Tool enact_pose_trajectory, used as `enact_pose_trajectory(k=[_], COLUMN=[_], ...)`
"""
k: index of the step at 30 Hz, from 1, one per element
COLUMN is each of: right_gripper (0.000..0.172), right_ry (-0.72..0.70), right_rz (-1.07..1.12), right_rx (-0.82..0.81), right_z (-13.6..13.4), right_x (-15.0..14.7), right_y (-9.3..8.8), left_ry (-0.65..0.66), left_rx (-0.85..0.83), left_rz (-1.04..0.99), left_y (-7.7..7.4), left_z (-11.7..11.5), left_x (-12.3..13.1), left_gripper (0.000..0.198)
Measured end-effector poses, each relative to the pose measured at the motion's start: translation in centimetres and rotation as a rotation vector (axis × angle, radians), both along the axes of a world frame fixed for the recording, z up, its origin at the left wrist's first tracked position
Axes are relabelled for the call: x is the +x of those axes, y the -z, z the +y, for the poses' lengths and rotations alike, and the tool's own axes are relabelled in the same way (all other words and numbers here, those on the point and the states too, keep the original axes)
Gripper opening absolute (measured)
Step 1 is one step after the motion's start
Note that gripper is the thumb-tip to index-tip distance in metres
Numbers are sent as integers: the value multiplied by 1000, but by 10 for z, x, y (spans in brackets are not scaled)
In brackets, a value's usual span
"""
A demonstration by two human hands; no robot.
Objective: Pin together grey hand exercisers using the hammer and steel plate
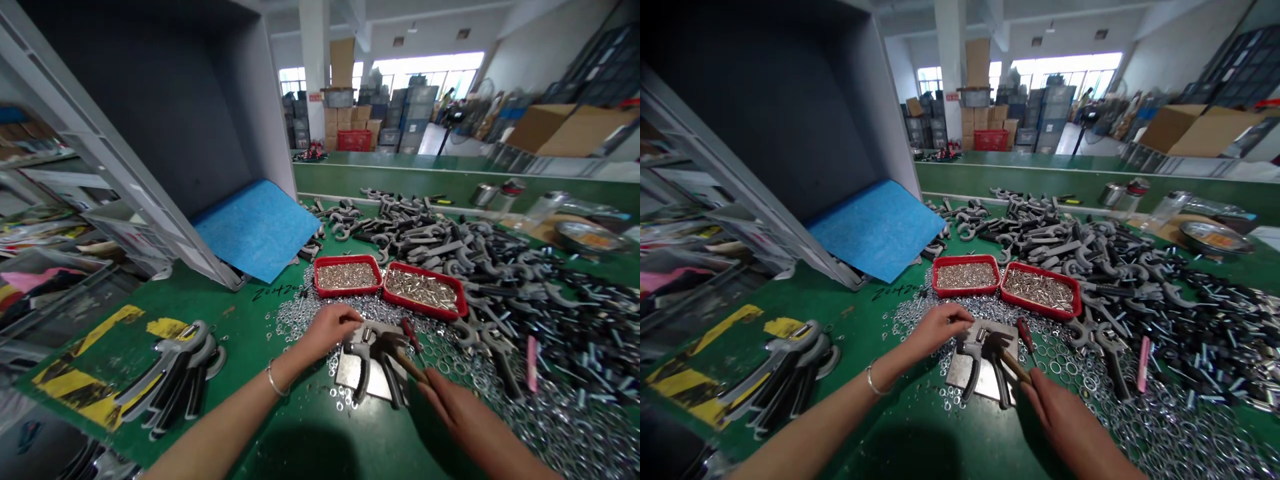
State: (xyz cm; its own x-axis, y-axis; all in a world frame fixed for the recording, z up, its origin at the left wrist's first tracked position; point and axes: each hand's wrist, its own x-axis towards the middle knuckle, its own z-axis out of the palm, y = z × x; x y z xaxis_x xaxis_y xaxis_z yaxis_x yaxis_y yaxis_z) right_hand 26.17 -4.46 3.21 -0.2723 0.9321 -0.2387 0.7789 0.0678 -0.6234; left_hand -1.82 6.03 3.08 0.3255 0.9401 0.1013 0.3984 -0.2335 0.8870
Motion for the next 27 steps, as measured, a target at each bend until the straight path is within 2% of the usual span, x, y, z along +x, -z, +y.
enact_pose_trajectory(k=[4,8,11,13,16,20,23,27], right_gripper=[40,43,48,51,51,45,43,44], right_ry=[91,357,569,642,617,561,531,492], right_rz=[189,386,566,652,732,825,838,806], right_rx=[-57,-32,-131,-223,-344,-376,-368,-360], right_z=[-5,-29,-44,-47,-45,-42,-42,-41], right_x=[8,8,4,3,4,6,5,4], right_y=[6,21,36,45,56,64,61,55], left_ry=[11,29,-37,-23,30,-25,-5,72], left_rx=[-132,-193,-224,-230,-227,-134,-114,-168], left_rz=[-76,-129,-154,-152,-122,17,78,96], left_y=[10,12,11,11,11,14,13,10], left_z=[3,5,5,4,4,3,0,-6], left_x=[15,20,22,23,25,27,29,28], left_gripper=[11,17,20,18,18,11,11,15])
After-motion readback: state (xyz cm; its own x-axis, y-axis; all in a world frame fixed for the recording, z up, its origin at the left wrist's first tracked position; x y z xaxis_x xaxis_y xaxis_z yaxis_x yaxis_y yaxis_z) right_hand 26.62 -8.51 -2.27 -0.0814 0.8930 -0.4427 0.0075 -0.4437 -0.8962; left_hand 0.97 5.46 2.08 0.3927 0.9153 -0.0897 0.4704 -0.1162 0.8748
